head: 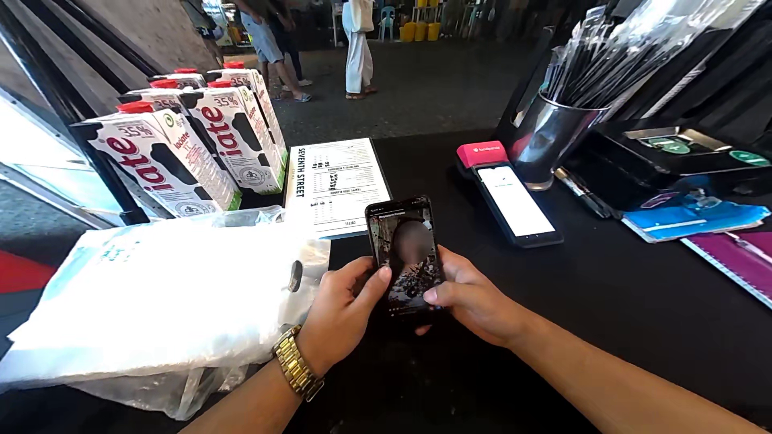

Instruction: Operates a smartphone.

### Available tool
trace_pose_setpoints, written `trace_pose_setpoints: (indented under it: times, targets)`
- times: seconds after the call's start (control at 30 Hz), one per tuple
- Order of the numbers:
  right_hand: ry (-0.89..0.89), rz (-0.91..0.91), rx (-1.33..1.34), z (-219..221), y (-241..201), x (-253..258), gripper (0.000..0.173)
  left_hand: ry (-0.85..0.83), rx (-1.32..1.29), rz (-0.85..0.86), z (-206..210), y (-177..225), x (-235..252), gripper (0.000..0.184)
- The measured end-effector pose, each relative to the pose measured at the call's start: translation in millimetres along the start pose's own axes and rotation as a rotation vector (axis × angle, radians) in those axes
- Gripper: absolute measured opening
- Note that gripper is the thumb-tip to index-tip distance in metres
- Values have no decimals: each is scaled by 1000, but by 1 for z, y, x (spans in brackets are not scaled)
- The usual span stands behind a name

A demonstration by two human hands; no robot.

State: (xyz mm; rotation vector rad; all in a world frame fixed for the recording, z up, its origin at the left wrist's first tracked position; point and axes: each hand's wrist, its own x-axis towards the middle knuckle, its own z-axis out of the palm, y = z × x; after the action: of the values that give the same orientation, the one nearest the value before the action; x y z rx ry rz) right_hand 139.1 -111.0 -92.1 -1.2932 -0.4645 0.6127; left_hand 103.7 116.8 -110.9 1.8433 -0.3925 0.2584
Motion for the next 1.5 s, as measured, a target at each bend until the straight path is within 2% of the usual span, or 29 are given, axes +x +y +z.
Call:
trace_pose_setpoints:
  times: [0.27, 0.4, 0.6, 0.73, 0.87, 1.03, 1.5]
  targets:
    - [-8, 0, 4, 0, 0, 0, 53, 22, 2, -1, 1, 0, 1, 30]
    - [13, -2, 6, 0, 0, 0, 52, -58, -51, -16, 2, -1, -1, 32]
    - [48, -37, 49, -1, 0, 0, 50, -189, -42, 2, 4, -3, -2, 82]
    - [46, -31, 120, 0, 0, -1, 48, -243, 104, 2, 2, -4, -3, 107]
    - [21, -12, 128, 0, 0, 0, 47, -231, 120, 6, 3, -4, -4, 105]
    - [89, 7, 117, 3, -1, 1, 46, -229, 119, -2, 4, -4, -4, 103]
    - [121, 28, 103, 5, -3, 0, 47, -239, 107, -17, 5, -3, -3, 101]
